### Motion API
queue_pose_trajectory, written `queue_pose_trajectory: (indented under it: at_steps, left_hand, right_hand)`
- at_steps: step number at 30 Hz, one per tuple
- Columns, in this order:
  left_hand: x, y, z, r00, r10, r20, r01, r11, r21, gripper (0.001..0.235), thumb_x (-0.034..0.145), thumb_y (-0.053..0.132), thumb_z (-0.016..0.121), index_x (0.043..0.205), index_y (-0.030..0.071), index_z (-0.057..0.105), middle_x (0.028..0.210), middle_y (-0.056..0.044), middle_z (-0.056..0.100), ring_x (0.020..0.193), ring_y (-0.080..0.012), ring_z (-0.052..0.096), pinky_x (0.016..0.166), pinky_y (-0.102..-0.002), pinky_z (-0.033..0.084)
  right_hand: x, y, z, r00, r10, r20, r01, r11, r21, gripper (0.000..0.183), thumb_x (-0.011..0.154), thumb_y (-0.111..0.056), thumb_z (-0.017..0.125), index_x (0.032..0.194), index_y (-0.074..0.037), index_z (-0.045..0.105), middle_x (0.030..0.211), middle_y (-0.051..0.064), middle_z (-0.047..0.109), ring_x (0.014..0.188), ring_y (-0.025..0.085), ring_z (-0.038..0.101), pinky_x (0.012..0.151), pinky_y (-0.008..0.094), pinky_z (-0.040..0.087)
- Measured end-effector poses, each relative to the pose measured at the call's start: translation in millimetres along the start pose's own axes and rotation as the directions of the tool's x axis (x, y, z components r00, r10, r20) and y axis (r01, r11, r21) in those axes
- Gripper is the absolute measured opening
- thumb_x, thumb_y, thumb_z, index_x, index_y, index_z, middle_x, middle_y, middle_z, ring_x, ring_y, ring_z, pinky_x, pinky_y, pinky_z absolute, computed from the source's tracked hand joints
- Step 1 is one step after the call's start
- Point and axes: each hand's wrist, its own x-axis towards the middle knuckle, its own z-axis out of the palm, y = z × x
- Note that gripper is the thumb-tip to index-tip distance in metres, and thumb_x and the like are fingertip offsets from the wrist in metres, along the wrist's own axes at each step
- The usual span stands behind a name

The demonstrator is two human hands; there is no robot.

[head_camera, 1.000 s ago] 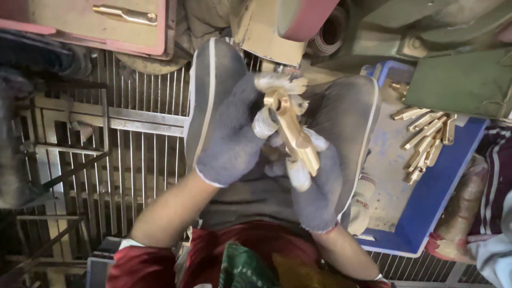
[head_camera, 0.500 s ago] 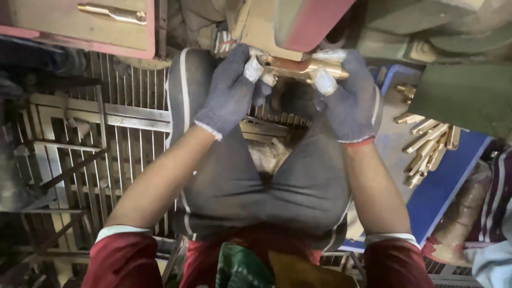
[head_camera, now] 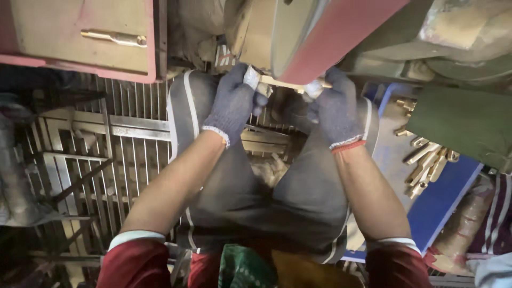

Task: The person uses a belt sander to grind and finish metal parts, holding them with gloved hands and placing them into a blue plastic bin after each one is completed.

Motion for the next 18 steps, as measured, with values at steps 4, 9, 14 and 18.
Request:
queue_pose_trajectory:
  at_steps: [4,9,14,18]
  left_hand:
    - [2,-5,-2,1.000,0.003,0.006,-0.003,1.000,-0.009,0.023,0.108,0.024,0.051,0.107,0.003,0.060,0.077,-0.003,0.062,0.058,-0.0110,0.056,0.047,-0.026,0.046]
    - [-27,-6,1,0.987,0.156,0.036,-0.156,0.988,-0.001,0.023,0.109,0.028,0.047,0.108,0.006,0.054,0.071,-0.001,0.060,0.050,-0.0095,0.049,0.043,-0.025,0.039]
    - [0,-1,4,0.998,-0.011,-0.064,0.008,0.998,-0.059,0.020,0.103,0.018,0.047,0.114,0.007,0.060,0.076,0.000,0.062,0.057,-0.0095,0.057,0.045,-0.026,0.045]
    - [7,-2,6,0.996,-0.056,-0.064,0.049,0.994,-0.097,0.022,0.107,0.019,0.053,0.113,0.000,0.060,0.076,-0.002,0.061,0.057,-0.0109,0.056,0.046,-0.026,0.045]
  right_hand:
    - [0,7,1,1.000,0.012,-0.007,-0.012,1.000,0.014,0.030,0.095,-0.022,0.071,0.116,-0.002,0.062,0.078,0.004,0.063,0.052,0.010,0.051,0.042,0.026,0.036]
    - [-27,7,-5,0.967,-0.253,0.036,0.255,0.967,-0.029,0.027,0.101,-0.019,0.067,0.120,-0.001,0.060,0.090,0.005,0.067,0.062,0.010,0.057,0.051,0.026,0.044]
    - [5,4,-2,0.994,0.110,0.004,-0.109,0.984,0.137,0.027,0.095,-0.017,0.070,0.116,-0.003,0.063,0.077,0.004,0.058,0.052,0.008,0.046,0.043,0.024,0.033]
    - [3,5,0,1.000,-0.019,-0.014,0.019,0.998,0.060,0.028,0.095,-0.015,0.069,0.120,-0.003,0.062,0.088,0.004,0.068,0.064,0.007,0.061,0.048,0.024,0.042]
